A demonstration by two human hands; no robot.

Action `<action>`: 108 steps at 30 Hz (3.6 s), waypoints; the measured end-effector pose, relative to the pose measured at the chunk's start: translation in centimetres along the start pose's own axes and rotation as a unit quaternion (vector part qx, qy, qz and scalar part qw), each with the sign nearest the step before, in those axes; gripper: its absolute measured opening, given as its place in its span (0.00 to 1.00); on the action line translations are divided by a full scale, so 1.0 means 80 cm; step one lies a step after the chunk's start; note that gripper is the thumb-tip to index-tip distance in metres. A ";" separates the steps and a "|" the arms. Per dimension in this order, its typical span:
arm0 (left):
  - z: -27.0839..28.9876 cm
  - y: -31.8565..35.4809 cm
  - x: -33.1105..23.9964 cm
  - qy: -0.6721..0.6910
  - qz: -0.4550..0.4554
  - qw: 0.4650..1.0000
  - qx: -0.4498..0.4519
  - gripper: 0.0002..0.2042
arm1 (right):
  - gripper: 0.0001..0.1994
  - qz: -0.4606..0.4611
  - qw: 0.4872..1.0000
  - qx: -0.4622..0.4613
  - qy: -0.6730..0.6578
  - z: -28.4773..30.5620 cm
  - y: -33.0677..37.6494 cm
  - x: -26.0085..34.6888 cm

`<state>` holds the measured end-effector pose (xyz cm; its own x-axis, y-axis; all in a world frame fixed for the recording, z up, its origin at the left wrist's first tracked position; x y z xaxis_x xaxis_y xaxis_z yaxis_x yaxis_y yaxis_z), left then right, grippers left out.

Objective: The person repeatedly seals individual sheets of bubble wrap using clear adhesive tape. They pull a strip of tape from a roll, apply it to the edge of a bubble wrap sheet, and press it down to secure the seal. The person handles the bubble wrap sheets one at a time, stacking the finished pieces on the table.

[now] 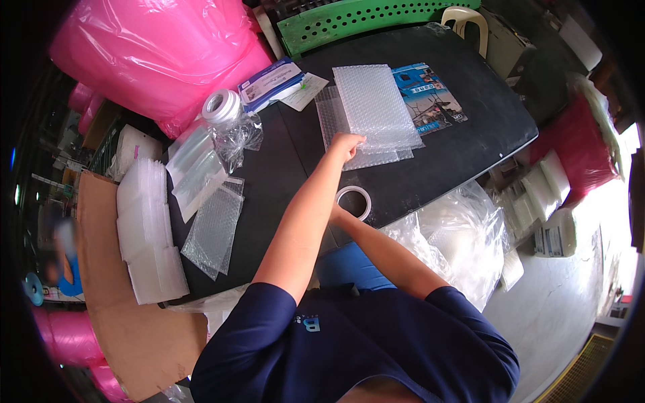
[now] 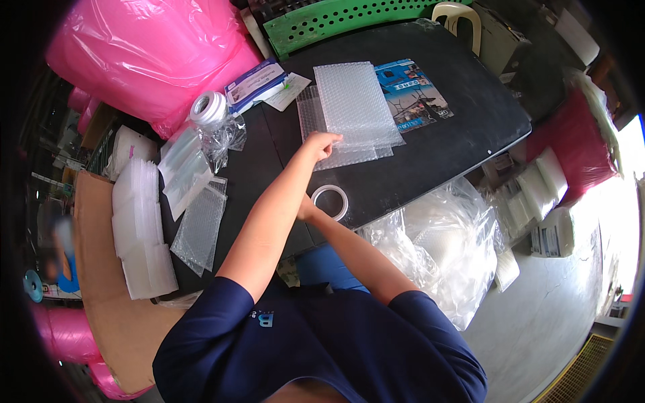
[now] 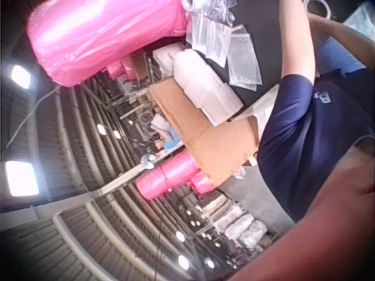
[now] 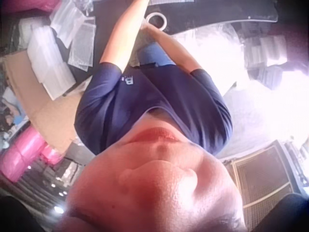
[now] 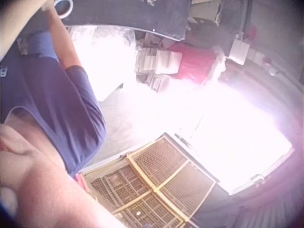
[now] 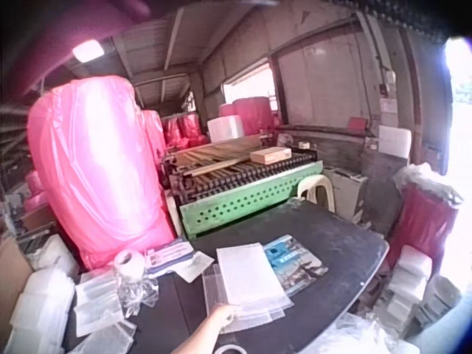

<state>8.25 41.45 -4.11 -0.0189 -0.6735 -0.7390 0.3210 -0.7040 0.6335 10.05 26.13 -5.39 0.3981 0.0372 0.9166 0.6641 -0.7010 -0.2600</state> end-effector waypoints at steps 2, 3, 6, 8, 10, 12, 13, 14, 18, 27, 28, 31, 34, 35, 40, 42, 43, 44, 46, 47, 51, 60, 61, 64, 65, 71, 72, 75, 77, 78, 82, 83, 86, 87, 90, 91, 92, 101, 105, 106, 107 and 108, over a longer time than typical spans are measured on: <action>-0.004 0.010 -0.006 0.077 0.063 0.993 0.060 0.11 | 0.18 -0.023 0.998 -0.036 0.042 0.007 -0.006 -0.008; -0.003 0.017 -0.011 0.104 0.076 0.987 0.099 0.10 | 0.17 -0.047 0.996 -0.051 0.057 0.009 -0.008 -0.014; 0.021 0.048 -0.035 0.202 -0.054 0.965 0.156 0.11 | 0.16 -0.083 0.990 -0.048 0.104 0.006 -0.009 -0.019; 0.046 0.090 -0.060 0.262 -0.199 0.926 0.186 0.13 | 0.14 -0.109 0.985 -0.053 0.121 0.005 -0.008 -0.004; 0.094 0.163 -0.078 0.287 -0.328 0.884 0.169 0.13 | 0.13 -0.118 0.984 -0.046 0.126 0.007 -0.010 0.000; 0.155 0.242 -0.057 0.283 -0.417 0.859 0.087 0.14 | 0.12 -0.115 0.986 -0.044 0.110 0.006 -0.008 0.003; 0.182 0.283 -0.033 0.277 -0.449 0.849 0.038 0.14 | 0.12 -0.139 0.984 -0.031 0.105 0.003 -0.008 0.008; 0.197 0.324 -0.010 0.276 -0.439 0.854 -0.034 0.14 | 0.12 -0.138 0.986 -0.030 0.093 0.006 -0.007 0.006; 0.209 0.408 0.117 0.373 -0.348 0.834 -0.209 0.17 | 0.13 -0.113 0.993 -0.034 -0.004 0.013 -0.005 -0.025; 0.117 0.255 0.289 0.568 -0.022 0.817 -0.100 0.14 | 0.14 -0.131 0.991 -0.035 -0.002 0.014 -0.007 -0.004; 0.111 0.249 0.284 0.569 0.012 0.817 -0.091 0.14 | 0.14 -0.136 0.990 -0.035 -0.006 0.013 -0.008 -0.003; 0.109 0.276 0.244 0.541 0.120 0.820 0.143 0.16 | 0.16 -0.147 0.989 -0.019 0.008 0.016 -0.010 -0.003; 0.140 0.300 0.210 0.261 0.020 0.934 0.242 0.18 | 0.17 -0.133 0.991 -0.014 0.008 0.017 -0.009 -0.003; 0.154 0.310 0.193 0.149 -0.043 0.955 0.253 0.18 | 0.17 -0.131 0.991 -0.019 0.002 0.021 -0.009 -0.003; 0.292 0.279 0.181 -0.462 -0.151 0.791 -0.371 0.45 | 0.17 -0.143 0.989 -0.027 -0.021 0.014 -0.006 0.002; 0.320 0.243 0.222 -0.458 -0.131 0.823 -0.311 0.51 | 0.17 -0.143 0.989 -0.024 -0.012 0.012 -0.007 0.002; 0.324 0.240 0.220 -0.437 -0.166 0.830 -0.304 0.52 | 0.17 -0.140 0.990 -0.028 -0.006 0.015 -0.008 0.002; 0.328 0.237 0.221 -0.434 -0.174 0.832 -0.298 0.52 | 0.17 -0.140 0.990 -0.026 -0.014 0.017 -0.010 0.000; 0.330 0.252 0.210 -0.430 -0.187 0.837 -0.282 0.52 | 0.17 -0.142 0.989 -0.026 -0.031 0.018 -0.008 -0.001; 0.333 0.259 0.206 -0.428 -0.186 0.836 -0.288 0.51 | 0.17 -0.143 0.989 -0.027 -0.029 0.018 -0.008 -0.001; 0.358 0.277 0.204 -0.427 -0.172 0.838 -0.293 0.46 | 0.17 -0.135 0.990 -0.029 -0.032 0.017 -0.008 -0.002; 0.391 0.265 0.225 -0.419 -0.087 0.891 -0.155 0.46 | 0.17 -0.148 0.988 -0.033 -0.011 0.015 -0.007 0.004; 0.391 0.256 0.236 -0.438 -0.085 0.883 -0.147 0.46 | 0.17 -0.150 0.988 -0.033 -0.009 0.013 -0.007 0.006; 0.391 0.236 0.247 -0.456 -0.080 0.878 -0.123 0.46 | 0.15 -0.144 0.988 -0.047 -0.012 0.009 -0.007 0.012; 0.391 0.233 0.247 -0.455 -0.092 0.877 -0.125 0.45 | 0.15 -0.143 0.989 -0.047 -0.012 0.008 -0.007 0.013; 0.380 0.209 0.238 -0.374 -0.180 0.898 -0.144 0.41 | 0.15 -0.136 0.989 -0.050 -0.039 0.015 -0.008 0.006; 0.375 0.200 0.233 -0.337 -0.208 0.904 -0.161 0.40 | 0.16 -0.137 0.987 -0.057 -0.066 0.017 -0.009 0.005; 0.367 0.185 0.221 -0.328 -0.183 0.913 -0.163 0.41 | 0.17 -0.138 0.982 -0.085 -0.098 0.016 -0.010 0.014; 0.357 0.184 0.207 -0.419 -0.117 0.884 -0.170 0.41 | 0.17 -0.133 0.979 -0.117 -0.106 0.023 -0.009 0.016; 0.336 0.213 0.176 -0.488 -0.126 0.832 -0.233 0.41 | 0.17 -0.101 0.986 -0.122 -0.051 0.029 -0.007 0.023; 0.273 0.212 0.159 -0.288 -0.345 0.872 -0.195 0.28 | 0.16 -0.019 0.984 -0.174 0.032 0.029 0.003 0.056; 0.238 0.212 0.154 -0.170 -0.347 0.915 -0.113 0.25 | 0.15 -0.006 0.983 -0.179 0.050 0.026 0.008 0.060; 0.151 0.252 0.123 -0.153 -0.465 0.863 -0.126 0.20 | 0.16 0.019 0.979 -0.191 0.071 0.011 0.029 0.080; 0.133 0.251 0.120 -0.158 -0.473 0.856 -0.135 0.19 | 0.16 0.020 0.975 -0.197 0.099 0.007 0.037 0.080; 0.103 0.237 0.123 -0.154 -0.493 0.840 -0.165 0.12 | 0.16 0.014 0.962 -0.234 0.143 0.008 0.057 0.074; 0.096 0.238 0.122 -0.172 -0.497 0.832 -0.178 0.10 | 0.18 -0.007 0.965 -0.230 0.123 0.013 0.062 0.070; 0.090 0.239 0.121 -0.166 -0.503 0.829 -0.180 0.10 | 0.20 -0.026 0.968 -0.226 0.103 0.019 0.069 0.068; 0.111 0.234 0.138 0.009 -0.344 0.936 -0.070 0.18 | 0.24 -0.011 0.766 -0.241 0.596 0.075 0.106 0.102; 0.130 0.228 0.167 0.180 -0.174 0.968 0.003 0.22 | 0.11 -0.034 0.795 -0.234 0.559 0.098 0.106 0.107; 0.136 0.238 0.167 0.252 -0.154 0.954 0.045 0.22 | 0.10 -0.074 0.849 -0.280 0.442 0.095 0.109 0.126; 0.148 0.247 0.168 0.246 -0.157 0.955 0.045 0.21 | 0.08 -0.110 0.886 -0.321 0.318 0.092 0.115 0.143; 0.163 0.256 0.169 0.240 -0.160 0.956 0.045 0.20 | 0.08 -0.012 0.899 -0.299 0.319 0.085 0.120 0.163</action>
<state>2.24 14.98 1.83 0.3405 -0.2540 -0.9053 0.2892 -0.8878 0.3579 25.90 24.73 2.02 -0.1836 -0.2246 0.9570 0.1323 -0.9703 -0.2023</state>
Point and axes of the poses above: each hand's wrist, its own y-axis away from the middle knuckle, its own z-axis out of the back of the hand, x = y × z, the point moved 4 cm from there along -y, towards the middle knuckle, and after that the axes turned 7 degrees about -y, right-handed, at the moved point
